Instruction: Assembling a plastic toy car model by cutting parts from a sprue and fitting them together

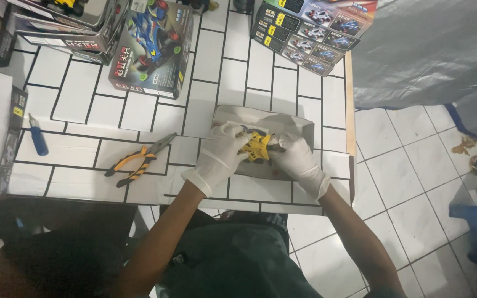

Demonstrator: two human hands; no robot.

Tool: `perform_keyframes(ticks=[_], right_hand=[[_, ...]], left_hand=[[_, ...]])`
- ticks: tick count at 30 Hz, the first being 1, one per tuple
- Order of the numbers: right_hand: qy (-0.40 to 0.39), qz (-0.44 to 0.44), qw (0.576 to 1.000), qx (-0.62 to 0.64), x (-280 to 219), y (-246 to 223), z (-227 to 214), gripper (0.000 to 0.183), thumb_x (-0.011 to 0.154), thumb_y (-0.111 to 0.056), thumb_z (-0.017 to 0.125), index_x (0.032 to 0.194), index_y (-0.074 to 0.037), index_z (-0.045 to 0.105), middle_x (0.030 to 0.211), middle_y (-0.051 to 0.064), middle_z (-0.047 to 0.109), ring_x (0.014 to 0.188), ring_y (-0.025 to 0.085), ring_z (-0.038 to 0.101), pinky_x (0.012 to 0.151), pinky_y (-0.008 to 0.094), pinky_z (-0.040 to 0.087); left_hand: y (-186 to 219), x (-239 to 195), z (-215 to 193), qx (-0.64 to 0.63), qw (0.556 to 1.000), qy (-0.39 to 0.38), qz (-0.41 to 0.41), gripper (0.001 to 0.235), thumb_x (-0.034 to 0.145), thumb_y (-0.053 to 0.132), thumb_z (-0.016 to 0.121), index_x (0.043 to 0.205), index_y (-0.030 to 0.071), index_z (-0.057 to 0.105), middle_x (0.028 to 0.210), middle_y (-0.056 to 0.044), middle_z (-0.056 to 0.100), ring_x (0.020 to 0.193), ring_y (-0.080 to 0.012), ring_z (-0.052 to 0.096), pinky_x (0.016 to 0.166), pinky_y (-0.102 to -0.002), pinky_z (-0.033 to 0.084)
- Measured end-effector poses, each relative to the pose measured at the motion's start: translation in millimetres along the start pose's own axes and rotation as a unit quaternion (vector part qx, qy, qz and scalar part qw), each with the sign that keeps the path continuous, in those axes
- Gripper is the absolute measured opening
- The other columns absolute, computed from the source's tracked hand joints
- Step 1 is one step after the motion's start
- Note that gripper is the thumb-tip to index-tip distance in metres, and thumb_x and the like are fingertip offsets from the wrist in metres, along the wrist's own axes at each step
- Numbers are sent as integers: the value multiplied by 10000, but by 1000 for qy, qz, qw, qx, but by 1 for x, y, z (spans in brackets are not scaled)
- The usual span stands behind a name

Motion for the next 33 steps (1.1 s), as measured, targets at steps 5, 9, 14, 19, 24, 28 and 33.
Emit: perform_keyframes(ticks=[5,9,14,19,24,28,33], right_hand=[[8,-46,996,74,23,34,13,193,727,-120,864,899,-190,811,904,77,777,932,287,750,765,396,612],[-24,-19,993,113,25,34,9,190,731,-117,852,904,-194,826,900,72,778,880,215,758,760,365,621],[-7,-58,993,107,14,25,-11,107,789,-99,838,872,-165,827,878,109,780,897,239,759,810,353,587],[-43,-65,997,29,5,24,-38,145,824,-29,749,951,-73,806,950,189,775,986,354,736,852,431,578],[27,-131,986,99,17,42,-16,232,878,-168,792,1089,-83,748,1090,175,732,1074,297,698,924,368,554],[9,-253,966,-50,16,-28,-20,750,716,-489,915,1270,-84,614,1269,205,617,1174,427,612,989,487,557],[-64,-239,962,-113,12,-76,-14,684,821,-498,729,1354,-109,550,1271,211,614,1200,453,584,1006,526,525]], left_hand=[[6,-3,-17,13,1000,0,11,505,855,393,757,1337,285,650,1377,-44,571,1368,-308,426,1175,-503,269],[2,-2,-9,15,1000,9,11,495,834,387,778,1303,273,668,1371,-40,577,1363,-300,436,1160,-490,298],[1,-3,-15,13,1000,0,18,506,834,391,776,1312,268,663,1374,-34,581,1359,-297,441,1165,-500,292],[5,-6,-20,0,1000,-2,8,509,846,364,767,1333,271,652,1366,-44,588,1358,-316,450,1157,-493,311],[14,-8,-38,-50,999,2,-7,537,906,343,714,1422,284,573,1396,-67,575,1342,-330,492,1151,-498,347],[10,-12,-49,-82,996,11,-38,429,1000,264,571,1425,214,550,1355,-115,584,1320,-361,508,1115,-509,390],[1,-11,-89,-212,960,123,-139,321,1029,335,575,1347,316,615,1318,-35,662,1224,-260,620,1047,-415,502]])
Point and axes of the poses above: each hand's wrist, its own x-axis towards the middle knuckle, its own z-axis out of the palm, y = z × x, the point moved 3 cm from there along x, towards the middle knuckle
